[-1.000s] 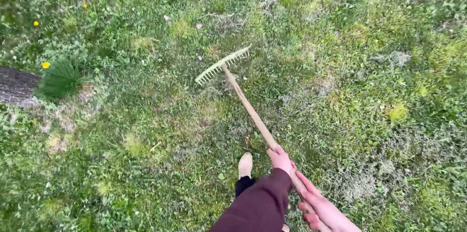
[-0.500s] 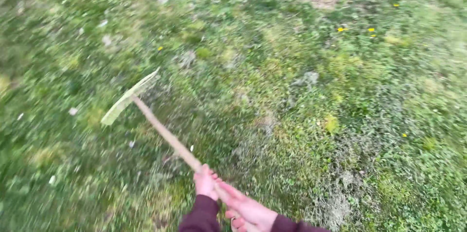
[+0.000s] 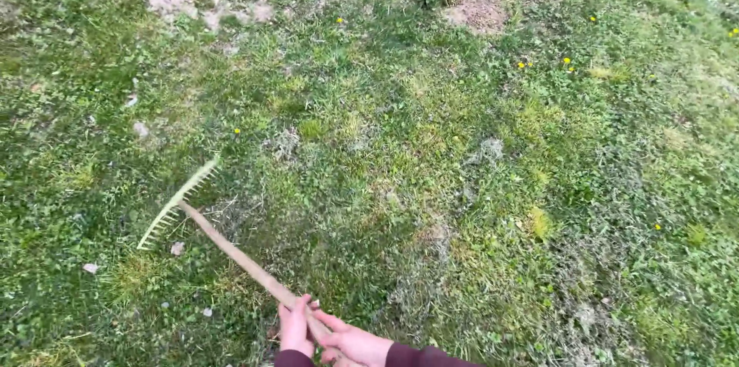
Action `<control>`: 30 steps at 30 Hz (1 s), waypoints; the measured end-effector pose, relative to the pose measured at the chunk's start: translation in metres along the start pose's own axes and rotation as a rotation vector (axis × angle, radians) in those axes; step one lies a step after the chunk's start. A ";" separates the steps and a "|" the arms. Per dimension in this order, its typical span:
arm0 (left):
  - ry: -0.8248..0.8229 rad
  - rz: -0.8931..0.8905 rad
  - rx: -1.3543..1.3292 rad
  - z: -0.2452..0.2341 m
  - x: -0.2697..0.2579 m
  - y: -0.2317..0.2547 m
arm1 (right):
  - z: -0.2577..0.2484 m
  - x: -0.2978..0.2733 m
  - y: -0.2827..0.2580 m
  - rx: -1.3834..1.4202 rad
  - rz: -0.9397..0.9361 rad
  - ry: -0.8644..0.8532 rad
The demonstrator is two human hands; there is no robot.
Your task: The person rakes a grassy yard with a long-handled leaf rake, pulling the rake across the grass to gather scattered dry leaves and debris. They walk across the lawn while repeatedly dragging the rake toward themselves over different patches of grass.
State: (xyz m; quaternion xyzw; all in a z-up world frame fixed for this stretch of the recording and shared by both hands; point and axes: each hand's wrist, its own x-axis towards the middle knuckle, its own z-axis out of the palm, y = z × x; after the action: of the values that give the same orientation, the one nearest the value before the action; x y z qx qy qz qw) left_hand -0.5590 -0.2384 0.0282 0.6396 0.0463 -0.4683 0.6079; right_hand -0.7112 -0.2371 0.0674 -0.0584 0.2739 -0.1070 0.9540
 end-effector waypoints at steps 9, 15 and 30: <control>0.106 -0.088 0.213 0.013 -0.016 0.005 | 0.012 -0.027 0.005 -0.408 -0.036 0.042; 0.120 -0.019 0.314 -0.011 0.035 -0.087 | -0.054 -0.037 0.031 -0.348 -0.071 -0.095; 0.302 -0.014 0.221 0.052 -0.136 -0.266 | -0.109 -0.297 0.077 -0.058 0.038 0.129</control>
State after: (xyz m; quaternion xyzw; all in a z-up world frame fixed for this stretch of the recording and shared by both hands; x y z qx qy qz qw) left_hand -0.8304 -0.1432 -0.0686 0.7651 0.0896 -0.3735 0.5168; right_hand -1.0021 -0.0984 0.1139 -0.0738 0.3388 -0.0846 0.9341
